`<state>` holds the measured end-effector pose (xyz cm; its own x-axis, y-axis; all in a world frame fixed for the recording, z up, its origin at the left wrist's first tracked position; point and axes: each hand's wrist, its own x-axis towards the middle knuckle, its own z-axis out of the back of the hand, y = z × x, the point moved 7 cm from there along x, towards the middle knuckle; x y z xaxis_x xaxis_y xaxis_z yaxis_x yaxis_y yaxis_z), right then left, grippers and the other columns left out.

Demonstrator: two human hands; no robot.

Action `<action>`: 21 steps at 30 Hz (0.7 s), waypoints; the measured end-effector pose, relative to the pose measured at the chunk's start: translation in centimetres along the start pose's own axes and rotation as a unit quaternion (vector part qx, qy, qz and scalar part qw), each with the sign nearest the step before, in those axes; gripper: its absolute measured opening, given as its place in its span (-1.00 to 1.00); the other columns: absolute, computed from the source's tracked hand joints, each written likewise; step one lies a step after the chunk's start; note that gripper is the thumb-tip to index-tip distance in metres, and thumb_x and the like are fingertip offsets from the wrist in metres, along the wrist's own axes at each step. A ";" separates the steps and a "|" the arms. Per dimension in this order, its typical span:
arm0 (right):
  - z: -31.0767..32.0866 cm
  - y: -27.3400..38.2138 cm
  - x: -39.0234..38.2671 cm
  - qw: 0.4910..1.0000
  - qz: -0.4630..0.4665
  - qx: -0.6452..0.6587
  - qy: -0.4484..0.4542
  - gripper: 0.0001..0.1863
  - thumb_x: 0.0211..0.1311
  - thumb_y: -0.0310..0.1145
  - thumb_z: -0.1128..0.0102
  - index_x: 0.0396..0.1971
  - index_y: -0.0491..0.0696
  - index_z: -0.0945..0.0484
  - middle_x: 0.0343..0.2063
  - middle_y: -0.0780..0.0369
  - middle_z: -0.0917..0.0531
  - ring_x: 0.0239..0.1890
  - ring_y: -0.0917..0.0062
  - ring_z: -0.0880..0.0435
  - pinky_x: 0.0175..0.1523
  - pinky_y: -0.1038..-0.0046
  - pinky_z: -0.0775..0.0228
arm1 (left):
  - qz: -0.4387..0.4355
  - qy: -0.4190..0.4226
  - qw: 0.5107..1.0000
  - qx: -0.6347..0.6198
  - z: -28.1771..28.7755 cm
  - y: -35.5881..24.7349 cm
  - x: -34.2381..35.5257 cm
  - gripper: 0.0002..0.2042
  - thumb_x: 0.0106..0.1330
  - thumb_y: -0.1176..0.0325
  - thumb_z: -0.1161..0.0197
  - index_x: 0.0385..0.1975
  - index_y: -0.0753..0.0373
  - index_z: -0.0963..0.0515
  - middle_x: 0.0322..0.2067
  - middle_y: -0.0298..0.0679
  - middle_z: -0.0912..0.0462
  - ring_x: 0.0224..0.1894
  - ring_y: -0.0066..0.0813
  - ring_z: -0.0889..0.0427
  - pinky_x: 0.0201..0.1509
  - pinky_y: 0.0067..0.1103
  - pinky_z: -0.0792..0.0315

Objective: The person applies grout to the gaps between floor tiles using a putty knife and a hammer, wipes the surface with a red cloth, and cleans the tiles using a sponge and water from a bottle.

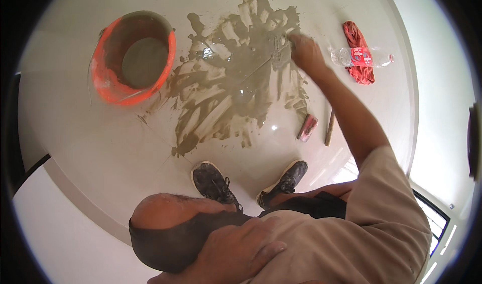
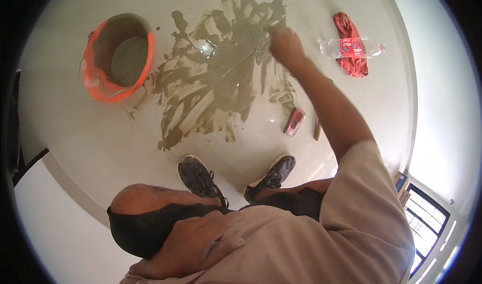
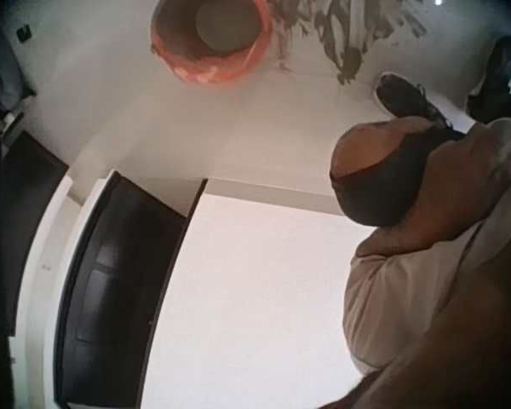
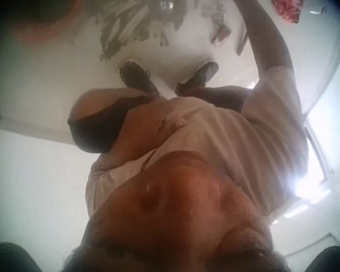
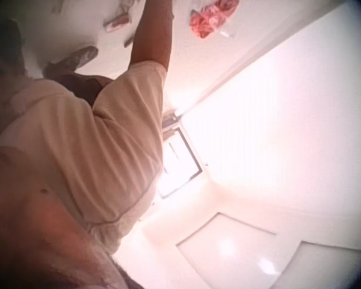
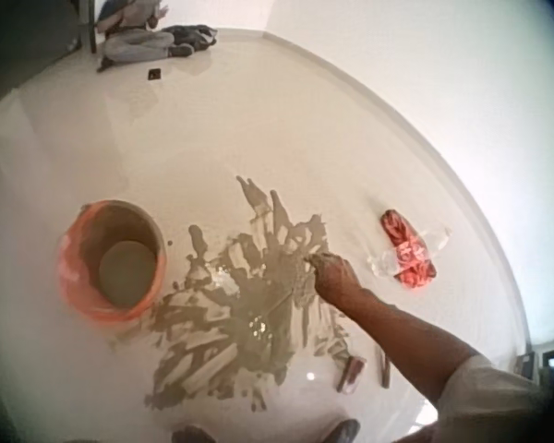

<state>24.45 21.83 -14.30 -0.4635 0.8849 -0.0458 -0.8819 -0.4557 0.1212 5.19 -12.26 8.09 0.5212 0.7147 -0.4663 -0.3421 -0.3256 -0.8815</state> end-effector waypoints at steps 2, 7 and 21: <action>0.4 -0.8 5.1 0.993 0.080 -0.031 -0.084 -0.61 0.09 -0.53 -0.08 -0.06 -0.01 -0.64 -0.16 0.05 -0.68 -0.11 0.12 -0.67 0.00 0.14 -0.52 | -0.008 0.013 1.000 -0.001 -0.1 0.2 0.0 -0.56 0.36 0.13 -0.28 0.15 0.20 -0.49 -0.39 -0.18 -0.53 -0.41 -0.13 -0.60 -0.31 -0.31 -0.50; -0.8 1.0 11.7 0.995 0.085 -0.036 -0.029 -0.64 0.05 -0.52 -0.09 -0.11 -0.04 -0.65 -0.23 0.05 -0.70 -0.10 0.10 -0.67 0.03 0.12 -0.52 | -0.003 0.023 1.000 -0.010 0.0 1.0 -0.2 -0.56 0.37 0.13 -0.28 0.15 0.19 -0.49 -0.37 -0.19 -0.54 -0.42 -0.12 -0.60 -0.32 -0.31 -0.50; -0.2 6.6 3.4 0.996 0.077 0.022 0.030 -0.51 -0.02 -0.71 -0.04 -0.02 -0.12 -0.60 -0.07 0.09 -0.66 0.01 0.09 -0.61 0.12 0.18 -0.47 | -0.083 -0.052 0.995 -0.028 1.2 0.6 -0.3 -0.57 0.30 0.17 -0.35 0.10 0.23 -0.54 -0.39 -0.20 -0.55 -0.45 -0.17 -0.61 -0.36 -0.38 -0.52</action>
<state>16.99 21.77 -13.89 -0.5979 0.7973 -0.0825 -0.7964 -0.5793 0.1739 3.83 -11.93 7.79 0.4815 0.8209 -0.3070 -0.2131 -0.2301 -0.9495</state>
